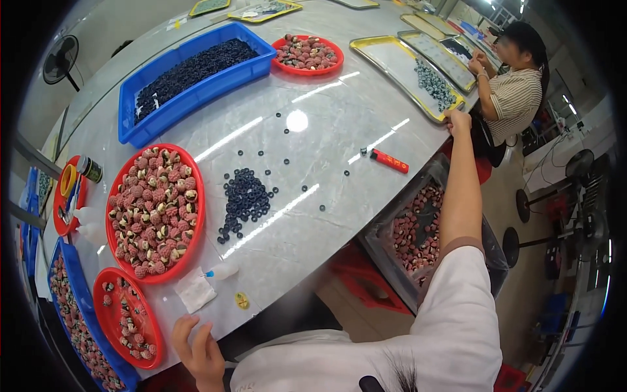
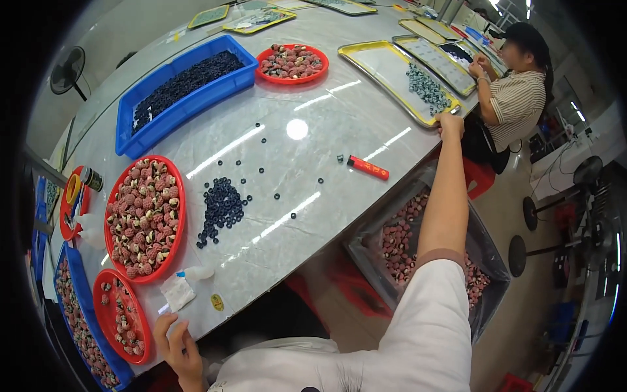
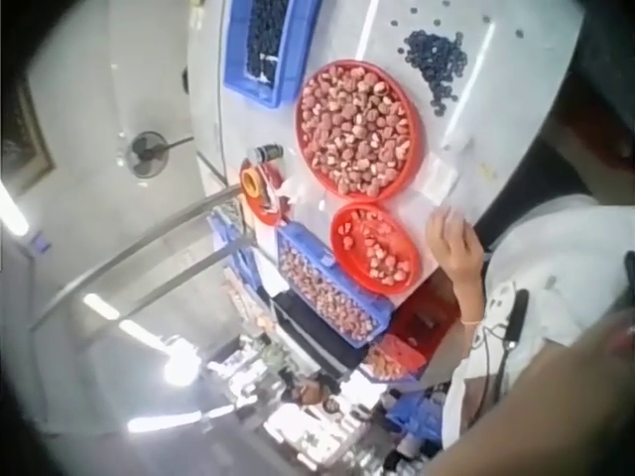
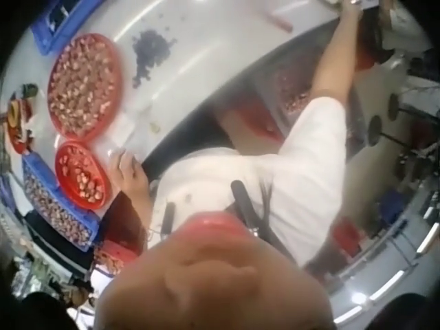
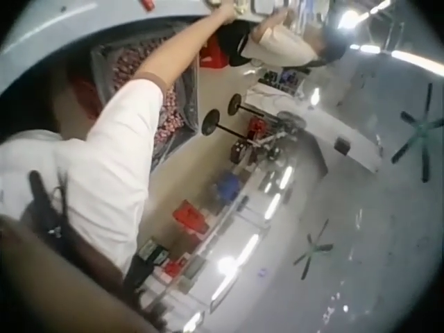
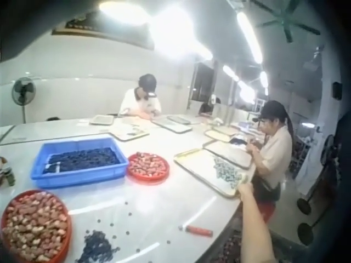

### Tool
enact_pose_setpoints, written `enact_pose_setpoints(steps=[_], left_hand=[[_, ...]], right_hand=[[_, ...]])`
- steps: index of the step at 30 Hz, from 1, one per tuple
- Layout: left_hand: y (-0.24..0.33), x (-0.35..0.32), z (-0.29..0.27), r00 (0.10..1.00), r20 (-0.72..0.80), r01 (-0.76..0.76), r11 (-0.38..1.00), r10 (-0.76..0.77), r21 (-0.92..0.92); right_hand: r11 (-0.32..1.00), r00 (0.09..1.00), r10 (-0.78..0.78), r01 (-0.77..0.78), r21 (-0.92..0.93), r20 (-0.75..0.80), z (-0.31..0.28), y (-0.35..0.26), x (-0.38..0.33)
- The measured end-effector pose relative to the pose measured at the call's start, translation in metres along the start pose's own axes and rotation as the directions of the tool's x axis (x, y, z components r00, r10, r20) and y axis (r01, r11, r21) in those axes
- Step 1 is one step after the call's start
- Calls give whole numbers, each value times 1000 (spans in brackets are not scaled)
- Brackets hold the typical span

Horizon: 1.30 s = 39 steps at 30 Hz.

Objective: The person assembles small figurines by applying glue from a squeeze bottle and attaching body pieces to heads by hand, placing completed figurines onto a red tray. The person also transfers additional figurine pieces from a metal tray onto the table.

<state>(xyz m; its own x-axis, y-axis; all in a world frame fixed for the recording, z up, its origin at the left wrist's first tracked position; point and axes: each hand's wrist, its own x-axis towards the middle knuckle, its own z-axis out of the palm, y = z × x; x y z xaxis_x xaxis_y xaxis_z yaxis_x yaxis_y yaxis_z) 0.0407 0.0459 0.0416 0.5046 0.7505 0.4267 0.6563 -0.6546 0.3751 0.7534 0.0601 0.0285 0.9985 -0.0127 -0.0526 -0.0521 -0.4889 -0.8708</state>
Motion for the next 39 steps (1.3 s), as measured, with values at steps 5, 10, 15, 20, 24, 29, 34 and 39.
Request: enact_pose_setpoints(steps=[5, 10, 15, 20, 24, 29, 34, 39], left_hand=[[-10, 4, 21, 997, -73, 13, 1000, -11, 17], [-13, 2, 22, 997, -71, -14, 999, 17, 44], [-13, 6, 29, 990, -91, -90, 986, 103, 144], [-1, 21, 17, 988, -33, -147, 976, 154, 162], [-4, 18, 17, 991, -6, -133, 977, 136, 168], [-4, 25, 13, 987, 73, -154, 970, 143, 187], [-6, 29, 16, 981, 106, -179, 965, 161, 190], [-6, 9, 27, 998, -30, -54, 974, 62, 220]], right_hand=[[997, 880, 43, -5, -81, 473, -20, -12, -48], [944, 799, -273, 329, -9, 535, -36, -23, -88], [641, 644, -712, 759, -118, 279, -5, -19, 26], [426, 489, -801, 871, -246, 344, 76, -35, 52], [515, 675, -597, 737, -438, 435, 85, -44, 22], [353, 510, -679, 857, -375, 528, 67, -44, -50], [354, 554, -631, 828, -434, 543, 64, -41, -74], [330, 599, -667, 771, -545, 444, 65, -38, -123]])
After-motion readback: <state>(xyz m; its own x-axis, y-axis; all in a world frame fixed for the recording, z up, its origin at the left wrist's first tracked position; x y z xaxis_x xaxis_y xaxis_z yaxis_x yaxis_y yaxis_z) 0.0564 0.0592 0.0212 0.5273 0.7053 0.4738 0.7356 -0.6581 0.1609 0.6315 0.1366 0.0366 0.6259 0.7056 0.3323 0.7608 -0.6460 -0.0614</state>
